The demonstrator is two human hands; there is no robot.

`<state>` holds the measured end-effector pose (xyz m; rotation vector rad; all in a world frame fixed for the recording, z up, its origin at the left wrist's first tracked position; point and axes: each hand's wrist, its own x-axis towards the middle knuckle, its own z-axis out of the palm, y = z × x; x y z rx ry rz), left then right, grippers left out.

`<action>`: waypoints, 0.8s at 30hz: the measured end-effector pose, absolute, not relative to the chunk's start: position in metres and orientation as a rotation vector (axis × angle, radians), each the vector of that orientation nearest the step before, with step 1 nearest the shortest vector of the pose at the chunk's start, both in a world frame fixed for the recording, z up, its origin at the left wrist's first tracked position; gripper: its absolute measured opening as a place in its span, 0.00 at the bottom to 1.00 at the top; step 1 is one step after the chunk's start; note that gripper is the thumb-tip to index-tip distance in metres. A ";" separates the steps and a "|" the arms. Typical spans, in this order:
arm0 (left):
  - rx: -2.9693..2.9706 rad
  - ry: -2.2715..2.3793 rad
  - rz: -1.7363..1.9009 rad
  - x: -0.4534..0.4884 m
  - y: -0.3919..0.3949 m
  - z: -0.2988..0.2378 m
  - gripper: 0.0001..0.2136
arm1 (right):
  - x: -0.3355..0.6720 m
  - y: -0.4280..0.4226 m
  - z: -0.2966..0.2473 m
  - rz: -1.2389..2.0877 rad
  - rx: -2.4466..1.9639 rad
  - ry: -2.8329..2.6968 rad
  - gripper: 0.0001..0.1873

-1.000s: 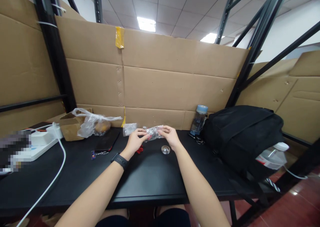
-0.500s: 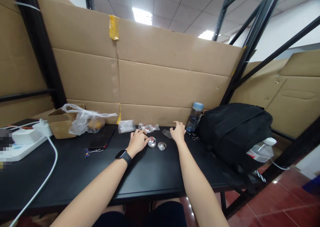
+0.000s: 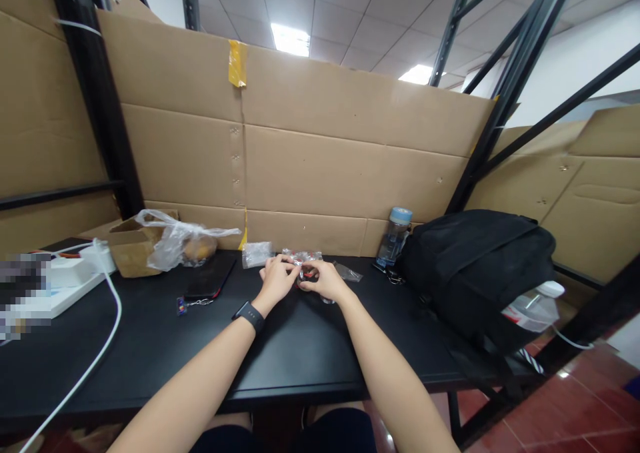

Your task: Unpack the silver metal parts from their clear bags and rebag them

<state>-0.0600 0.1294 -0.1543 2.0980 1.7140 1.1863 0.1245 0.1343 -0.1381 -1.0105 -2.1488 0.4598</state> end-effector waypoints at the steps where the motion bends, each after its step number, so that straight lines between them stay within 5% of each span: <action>1: 2.088 1.676 1.205 -0.061 0.130 -0.154 0.14 | 0.124 0.133 -0.137 0.476 -1.001 -2.129 0.26; 12: 2.286 1.238 1.456 -0.072 0.127 -0.145 0.06 | 0.125 0.132 -0.138 1.007 -0.808 -1.817 0.29; 24: 2.342 1.620 1.160 -0.098 0.119 -0.129 0.03 | 0.179 0.139 -0.123 0.587 -1.232 -2.172 0.21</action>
